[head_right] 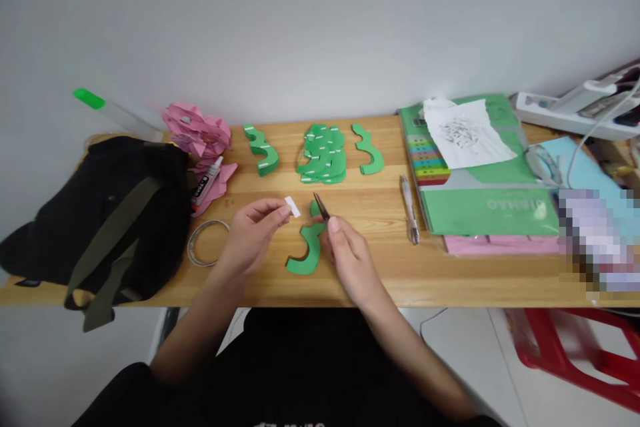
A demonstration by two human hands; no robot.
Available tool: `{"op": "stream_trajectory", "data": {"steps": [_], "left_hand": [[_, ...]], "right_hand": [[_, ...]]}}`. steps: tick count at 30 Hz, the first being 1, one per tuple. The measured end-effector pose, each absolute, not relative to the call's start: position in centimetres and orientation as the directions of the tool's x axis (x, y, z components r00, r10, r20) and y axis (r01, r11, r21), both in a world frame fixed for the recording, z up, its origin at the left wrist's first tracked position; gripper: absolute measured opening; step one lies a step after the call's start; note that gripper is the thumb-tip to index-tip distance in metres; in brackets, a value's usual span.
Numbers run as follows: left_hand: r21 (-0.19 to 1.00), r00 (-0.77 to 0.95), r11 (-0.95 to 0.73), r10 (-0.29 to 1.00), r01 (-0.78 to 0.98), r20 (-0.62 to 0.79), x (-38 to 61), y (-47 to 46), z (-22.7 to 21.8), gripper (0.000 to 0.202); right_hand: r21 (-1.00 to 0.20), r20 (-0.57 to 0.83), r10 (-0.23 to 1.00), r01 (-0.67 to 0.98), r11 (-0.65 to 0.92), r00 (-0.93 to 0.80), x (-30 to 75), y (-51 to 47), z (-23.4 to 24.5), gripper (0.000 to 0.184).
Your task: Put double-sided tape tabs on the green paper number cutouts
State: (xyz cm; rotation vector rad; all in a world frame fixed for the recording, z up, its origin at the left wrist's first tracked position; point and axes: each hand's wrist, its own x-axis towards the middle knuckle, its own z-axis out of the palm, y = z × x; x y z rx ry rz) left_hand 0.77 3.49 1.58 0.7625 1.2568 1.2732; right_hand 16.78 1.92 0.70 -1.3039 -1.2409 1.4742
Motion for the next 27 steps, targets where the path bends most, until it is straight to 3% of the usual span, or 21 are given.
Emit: {"op": "stream_trajectory", "data": {"steps": [4,12,21,27], "left_hand": [[0.885,-0.196,0.241,0.920,-0.399,-0.339,1.4,4.0,1.7,0.022],[0.895,-0.157,0.272,0.926,-0.353,-0.344,2.1,3.8,0.9,0.020],[0.932,-0.169,0.237,0.942,-0.276,-0.290,2.1,3.9,1.1,0.018],[0.931,-0.166,0.228,0.945,-0.286,-0.282,2.1,3.9,1.2,0.015]], "right_hand": [[-0.950,-0.301,0.925,-0.011,-0.312,-0.234,16.3,1.3,0.3,0.055],[-0.918,-0.349,0.894,-0.089,-0.386,-0.282,15.5,2.1,1.0,0.051],[-0.923,-0.329,0.909,-0.115,-0.366,-0.256,15.6,2.2,0.8,0.047],[-0.950,-0.297,0.928,-0.033,-0.311,-0.224,15.7,2.2,0.5,0.048]]}}
